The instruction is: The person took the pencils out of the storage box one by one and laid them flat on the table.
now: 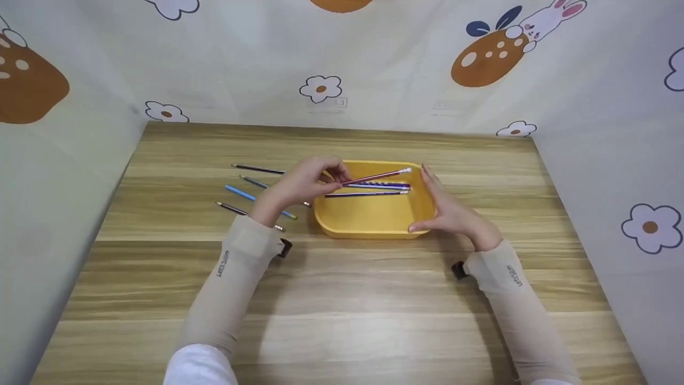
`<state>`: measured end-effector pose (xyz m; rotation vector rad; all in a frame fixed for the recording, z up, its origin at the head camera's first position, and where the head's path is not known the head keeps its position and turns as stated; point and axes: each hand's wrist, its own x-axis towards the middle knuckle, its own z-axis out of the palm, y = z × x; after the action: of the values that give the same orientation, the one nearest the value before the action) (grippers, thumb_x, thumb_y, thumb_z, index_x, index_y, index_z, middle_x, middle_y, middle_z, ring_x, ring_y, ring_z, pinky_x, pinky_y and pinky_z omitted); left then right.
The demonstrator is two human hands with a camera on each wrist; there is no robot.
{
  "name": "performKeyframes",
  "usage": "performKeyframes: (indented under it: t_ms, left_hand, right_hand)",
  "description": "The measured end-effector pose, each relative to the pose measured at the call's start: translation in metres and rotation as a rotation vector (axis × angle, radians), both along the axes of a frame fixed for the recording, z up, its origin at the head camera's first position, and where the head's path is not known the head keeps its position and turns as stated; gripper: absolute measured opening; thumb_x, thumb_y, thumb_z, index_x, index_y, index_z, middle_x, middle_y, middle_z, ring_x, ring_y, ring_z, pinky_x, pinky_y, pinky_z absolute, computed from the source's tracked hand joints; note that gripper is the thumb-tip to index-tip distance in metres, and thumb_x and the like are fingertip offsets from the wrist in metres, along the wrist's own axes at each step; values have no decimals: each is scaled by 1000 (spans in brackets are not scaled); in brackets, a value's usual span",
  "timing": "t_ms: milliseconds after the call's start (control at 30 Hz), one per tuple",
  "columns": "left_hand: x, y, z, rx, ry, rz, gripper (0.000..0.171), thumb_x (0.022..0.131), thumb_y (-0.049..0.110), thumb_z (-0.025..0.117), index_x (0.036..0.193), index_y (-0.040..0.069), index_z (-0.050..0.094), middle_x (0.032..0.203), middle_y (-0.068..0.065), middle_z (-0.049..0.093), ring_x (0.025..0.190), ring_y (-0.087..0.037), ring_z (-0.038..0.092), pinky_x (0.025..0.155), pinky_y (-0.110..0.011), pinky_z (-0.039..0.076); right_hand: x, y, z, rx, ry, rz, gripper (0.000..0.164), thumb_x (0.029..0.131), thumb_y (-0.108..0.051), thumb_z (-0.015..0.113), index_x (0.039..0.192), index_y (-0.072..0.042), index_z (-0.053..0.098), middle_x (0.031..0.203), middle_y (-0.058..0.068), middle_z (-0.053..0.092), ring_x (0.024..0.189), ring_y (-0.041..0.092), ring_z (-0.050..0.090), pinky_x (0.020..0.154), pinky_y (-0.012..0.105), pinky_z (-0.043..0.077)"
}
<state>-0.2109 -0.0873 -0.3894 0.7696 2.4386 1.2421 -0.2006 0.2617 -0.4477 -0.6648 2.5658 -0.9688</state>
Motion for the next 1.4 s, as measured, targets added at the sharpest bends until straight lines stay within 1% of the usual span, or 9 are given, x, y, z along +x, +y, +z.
performKeyframes:
  t_ms: [67, 233, 400, 800, 900, 1067, 1167, 1267, 1400]
  left_hand:
    - [3, -5, 2, 6, 12, -9, 17, 95, 5, 63, 111, 6, 68, 108, -9, 69, 103, -21, 62, 95, -37, 55]
    - [12, -22, 4, 13, 22, -21, 17, 94, 2, 62, 111, 3, 67, 110, -11, 69, 105, -23, 62, 96, -40, 54]
    - [23, -41, 4, -11, 35, 2, 16, 94, 2, 62, 109, 4, 68, 110, -10, 69, 106, -23, 63, 96, -40, 56]
    - [45, -90, -13, -20, 55, 73, 14, 92, -2, 64, 104, 2, 70, 103, -12, 72, 98, -25, 68, 89, -42, 57]
    - [50, -103, -19, -13, 37, 88, 14, 92, -2, 64, 104, 2, 70, 102, -12, 73, 96, -23, 67, 88, -39, 57]
    - [58, -123, -29, 17, -9, 110, 14, 92, -2, 63, 104, 0, 70, 103, -14, 71, 92, -9, 63, 84, -21, 54]
    - [62, -136, -34, 37, -42, 119, 14, 93, -3, 62, 105, -2, 69, 105, -17, 71, 90, -2, 61, 82, -15, 51]
    - [65, -152, -38, 47, -81, 129, 16, 93, -4, 61, 107, -3, 69, 105, -18, 70, 90, -4, 62, 81, -14, 50]
    - [70, -172, -46, 20, -108, 151, 16, 93, -3, 61, 108, -5, 67, 106, -20, 69, 90, -6, 61, 80, -15, 51]
  right_hand:
    - [-1, 0, 1, -2, -3, -2, 135, 69, -39, 90, 159, -7, -6, 168, 8, -15, 156, 33, -7, 126, 55, 4]
    - [-2, -1, 2, -21, 25, 24, 134, 70, -38, 89, 158, -2, -4, 167, 16, -12, 155, 38, -6, 124, 58, 4]
    - [-1, -2, 3, -20, 23, 23, 133, 70, -37, 89, 158, -1, -4, 167, 15, -13, 155, 37, -6, 125, 56, 3]
    - [-2, -2, 3, -7, 26, 23, 132, 70, -37, 89, 159, -2, -3, 167, 18, -11, 155, 37, -5, 125, 57, 3]
    - [-1, -2, 2, 0, 22, 26, 131, 71, -37, 89, 159, -2, -2, 167, 17, -12, 155, 37, -6, 125, 57, 3]
    - [0, -2, 3, -1, 10, 18, 132, 71, -36, 89, 159, -4, -4, 167, 12, -15, 155, 35, -7, 125, 55, 2]
    - [0, -2, 2, -2, 7, 11, 132, 71, -35, 89, 159, -4, -4, 167, 13, -14, 155, 34, -8, 125, 55, 3]
    - [0, -1, 1, -1, 6, 8, 132, 72, -35, 89, 159, -5, -5, 167, 15, -14, 155, 34, -8, 125, 55, 3]
    - [1, 0, 0, -1, 1, 4, 133, 71, -35, 89, 159, -6, -6, 167, 12, -15, 155, 33, -9, 125, 55, 3]
